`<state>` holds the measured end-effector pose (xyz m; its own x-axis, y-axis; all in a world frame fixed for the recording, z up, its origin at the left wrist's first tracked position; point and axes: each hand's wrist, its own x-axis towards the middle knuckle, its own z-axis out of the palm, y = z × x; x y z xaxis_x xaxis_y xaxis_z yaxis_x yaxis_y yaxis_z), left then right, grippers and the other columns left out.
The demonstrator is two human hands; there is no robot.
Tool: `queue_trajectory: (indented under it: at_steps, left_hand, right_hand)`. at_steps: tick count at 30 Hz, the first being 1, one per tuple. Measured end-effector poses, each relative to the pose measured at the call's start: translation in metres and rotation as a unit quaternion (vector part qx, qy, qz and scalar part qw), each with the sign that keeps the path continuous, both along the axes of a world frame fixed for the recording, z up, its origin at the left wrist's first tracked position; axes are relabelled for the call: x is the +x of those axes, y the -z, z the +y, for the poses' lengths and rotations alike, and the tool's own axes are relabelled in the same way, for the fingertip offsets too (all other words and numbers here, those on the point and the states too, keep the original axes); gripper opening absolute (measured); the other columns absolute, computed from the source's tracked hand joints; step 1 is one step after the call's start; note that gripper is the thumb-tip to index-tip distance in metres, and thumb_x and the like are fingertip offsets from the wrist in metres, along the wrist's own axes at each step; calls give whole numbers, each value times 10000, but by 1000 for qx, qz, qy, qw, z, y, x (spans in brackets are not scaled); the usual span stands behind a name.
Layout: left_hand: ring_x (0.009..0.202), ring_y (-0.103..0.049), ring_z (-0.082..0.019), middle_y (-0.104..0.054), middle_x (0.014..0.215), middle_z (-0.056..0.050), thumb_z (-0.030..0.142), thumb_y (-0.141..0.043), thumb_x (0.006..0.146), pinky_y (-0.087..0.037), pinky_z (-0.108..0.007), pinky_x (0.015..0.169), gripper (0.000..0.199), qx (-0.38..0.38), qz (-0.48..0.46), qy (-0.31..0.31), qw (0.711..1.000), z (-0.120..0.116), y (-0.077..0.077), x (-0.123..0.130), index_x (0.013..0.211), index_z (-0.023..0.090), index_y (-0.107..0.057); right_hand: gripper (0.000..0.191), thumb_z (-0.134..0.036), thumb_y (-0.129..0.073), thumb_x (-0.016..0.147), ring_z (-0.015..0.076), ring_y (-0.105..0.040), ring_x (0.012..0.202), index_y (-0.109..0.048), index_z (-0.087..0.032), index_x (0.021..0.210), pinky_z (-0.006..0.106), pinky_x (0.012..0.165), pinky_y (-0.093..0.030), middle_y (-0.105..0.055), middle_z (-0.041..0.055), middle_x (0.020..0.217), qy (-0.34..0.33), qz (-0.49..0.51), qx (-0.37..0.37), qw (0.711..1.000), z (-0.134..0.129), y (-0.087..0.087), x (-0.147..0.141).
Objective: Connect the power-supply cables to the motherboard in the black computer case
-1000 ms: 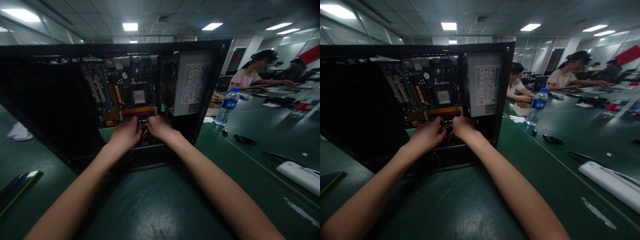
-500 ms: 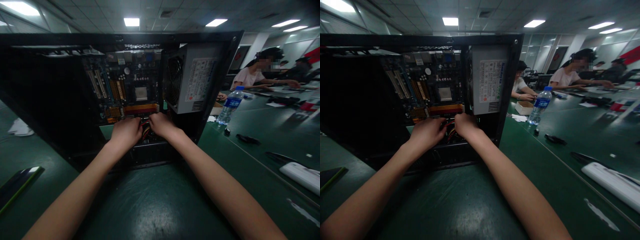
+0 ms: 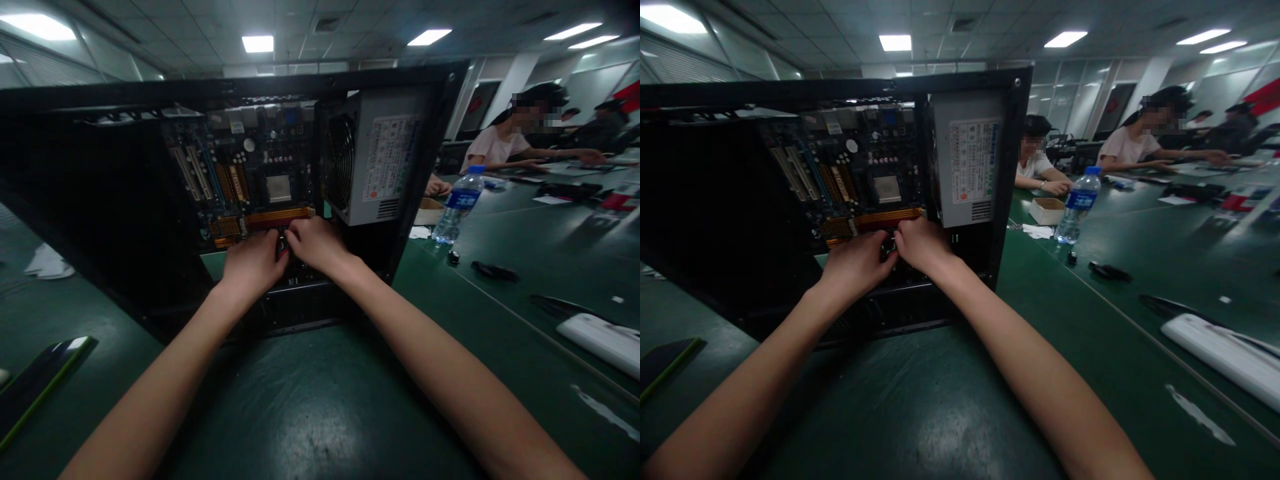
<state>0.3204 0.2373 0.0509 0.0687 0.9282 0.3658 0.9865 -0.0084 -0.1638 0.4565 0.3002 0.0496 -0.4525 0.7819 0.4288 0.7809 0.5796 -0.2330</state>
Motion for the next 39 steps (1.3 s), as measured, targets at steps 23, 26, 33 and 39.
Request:
queue_trajectory:
  at_steps: [23,26,33,39]
  left_hand:
    - [962,-742,-323,-772,1005,-153,51,-525,803,-521,-364,771,288,-32,-104,118,987,18,7,-22,1046,154,-640]
    - [931,-749,-328,-774,973,-150,75,-530,814,-519,-363,744,266,-33,-96,119,988,18,5,-22,1038,162,-645]
    - [950,-746,-317,-772,968,-138,71,-541,810,-520,-354,764,290,-34,-97,126,987,17,3,-21,1070,164,-629]
    - [942,-739,-284,-766,971,-102,80,-561,789,-534,-337,777,275,-9,-161,171,972,16,2,-18,1036,180,-630]
  right_hand:
    - [223,-189,-538,969,210,-689,870,-753,-127,969,290,740,-382,-778,111,945,-233,19,14,972,2,8,2]
    - [210,-184,-547,960,205,-682,859,-749,-132,930,290,738,-376,-778,102,931,-235,26,13,972,1,6,3]
    - [198,-179,-554,943,196,-659,804,-741,-135,897,298,707,-349,-762,95,878,-245,49,27,968,6,11,3]
    - [185,-190,-554,932,183,-604,765,-720,-145,863,307,706,-343,-711,68,823,-243,71,65,965,0,7,5]
